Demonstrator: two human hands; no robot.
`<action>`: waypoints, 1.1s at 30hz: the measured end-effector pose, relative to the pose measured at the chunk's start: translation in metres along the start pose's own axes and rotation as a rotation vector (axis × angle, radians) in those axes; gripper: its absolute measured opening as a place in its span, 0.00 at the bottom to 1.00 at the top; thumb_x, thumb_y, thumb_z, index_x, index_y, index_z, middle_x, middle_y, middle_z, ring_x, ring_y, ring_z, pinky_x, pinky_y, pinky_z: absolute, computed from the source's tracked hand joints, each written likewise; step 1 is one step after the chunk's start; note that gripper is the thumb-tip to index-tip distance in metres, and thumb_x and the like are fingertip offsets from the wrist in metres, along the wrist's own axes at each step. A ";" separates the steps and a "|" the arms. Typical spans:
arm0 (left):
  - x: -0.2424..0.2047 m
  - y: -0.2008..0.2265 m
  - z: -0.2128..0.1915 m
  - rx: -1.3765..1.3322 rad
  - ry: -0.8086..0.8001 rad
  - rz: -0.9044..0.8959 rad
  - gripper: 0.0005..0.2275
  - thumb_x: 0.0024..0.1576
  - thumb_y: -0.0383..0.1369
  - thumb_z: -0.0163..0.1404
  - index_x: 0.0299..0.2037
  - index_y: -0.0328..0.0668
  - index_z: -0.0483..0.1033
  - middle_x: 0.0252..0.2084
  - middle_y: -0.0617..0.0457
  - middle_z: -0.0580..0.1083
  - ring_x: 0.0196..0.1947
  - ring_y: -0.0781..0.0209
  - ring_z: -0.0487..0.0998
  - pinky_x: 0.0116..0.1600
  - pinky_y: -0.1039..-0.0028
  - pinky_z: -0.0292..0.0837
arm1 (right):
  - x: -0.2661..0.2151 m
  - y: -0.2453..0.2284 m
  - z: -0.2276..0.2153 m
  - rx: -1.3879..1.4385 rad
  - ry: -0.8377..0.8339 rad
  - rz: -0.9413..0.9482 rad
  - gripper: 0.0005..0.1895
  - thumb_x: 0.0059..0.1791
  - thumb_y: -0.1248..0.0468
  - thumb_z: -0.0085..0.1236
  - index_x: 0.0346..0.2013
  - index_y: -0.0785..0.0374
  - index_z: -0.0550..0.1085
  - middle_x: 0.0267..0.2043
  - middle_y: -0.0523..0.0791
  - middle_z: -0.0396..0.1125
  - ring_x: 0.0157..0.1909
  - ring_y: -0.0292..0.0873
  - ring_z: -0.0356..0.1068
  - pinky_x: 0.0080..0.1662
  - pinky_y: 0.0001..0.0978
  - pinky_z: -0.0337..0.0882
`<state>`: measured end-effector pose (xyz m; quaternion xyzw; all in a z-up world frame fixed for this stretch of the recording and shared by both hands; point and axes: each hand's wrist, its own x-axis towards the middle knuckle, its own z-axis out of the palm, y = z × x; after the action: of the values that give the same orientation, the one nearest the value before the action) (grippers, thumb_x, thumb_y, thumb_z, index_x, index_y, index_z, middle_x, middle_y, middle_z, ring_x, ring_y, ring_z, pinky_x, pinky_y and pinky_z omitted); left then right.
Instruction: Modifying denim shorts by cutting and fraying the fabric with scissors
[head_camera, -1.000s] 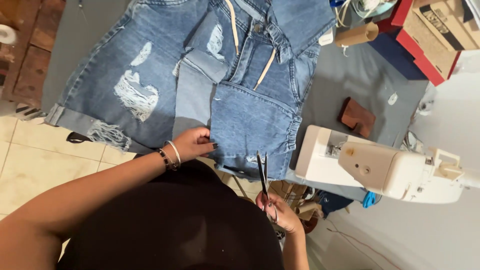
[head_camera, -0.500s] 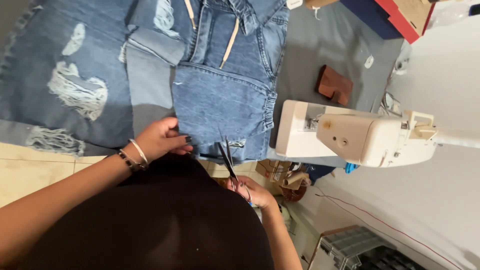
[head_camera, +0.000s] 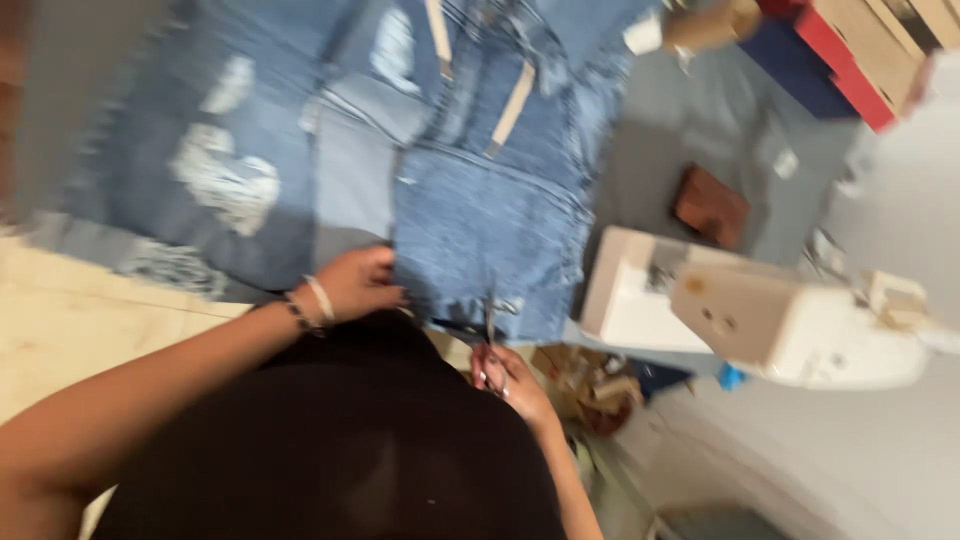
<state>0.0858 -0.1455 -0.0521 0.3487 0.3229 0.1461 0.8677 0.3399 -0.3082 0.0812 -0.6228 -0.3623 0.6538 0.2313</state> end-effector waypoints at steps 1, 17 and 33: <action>-0.001 -0.001 -0.004 0.010 0.040 0.013 0.19 0.55 0.24 0.59 0.56 0.37 0.71 0.46 0.32 0.79 0.44 0.40 0.83 0.45 0.57 0.84 | 0.005 -0.006 0.002 -0.001 -0.038 -0.020 0.25 0.55 0.42 0.47 0.29 0.60 0.73 0.20 0.46 0.67 0.24 0.38 0.58 0.29 0.27 0.59; -0.014 0.026 0.000 0.057 -0.085 -0.076 0.07 0.60 0.22 0.51 0.46 0.37 0.70 0.44 0.39 0.82 0.45 0.52 0.86 0.47 0.72 0.84 | 0.009 -0.021 0.014 0.066 -0.103 0.003 0.27 0.52 0.35 0.44 0.29 0.54 0.70 0.25 0.38 0.61 0.26 0.32 0.56 0.33 0.24 0.55; -0.016 0.032 -0.004 0.056 -0.113 -0.039 0.15 0.57 0.26 0.58 0.51 0.32 0.70 0.40 0.38 0.81 0.42 0.50 0.85 0.45 0.69 0.85 | 0.015 0.039 0.013 0.010 0.010 0.000 0.26 0.57 0.45 0.45 0.32 0.64 0.75 0.21 0.48 0.69 0.24 0.38 0.60 0.29 0.25 0.61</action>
<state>0.0702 -0.1285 -0.0239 0.3744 0.2841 0.1001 0.8770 0.3313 -0.3237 0.0410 -0.6250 -0.3578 0.6525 0.2360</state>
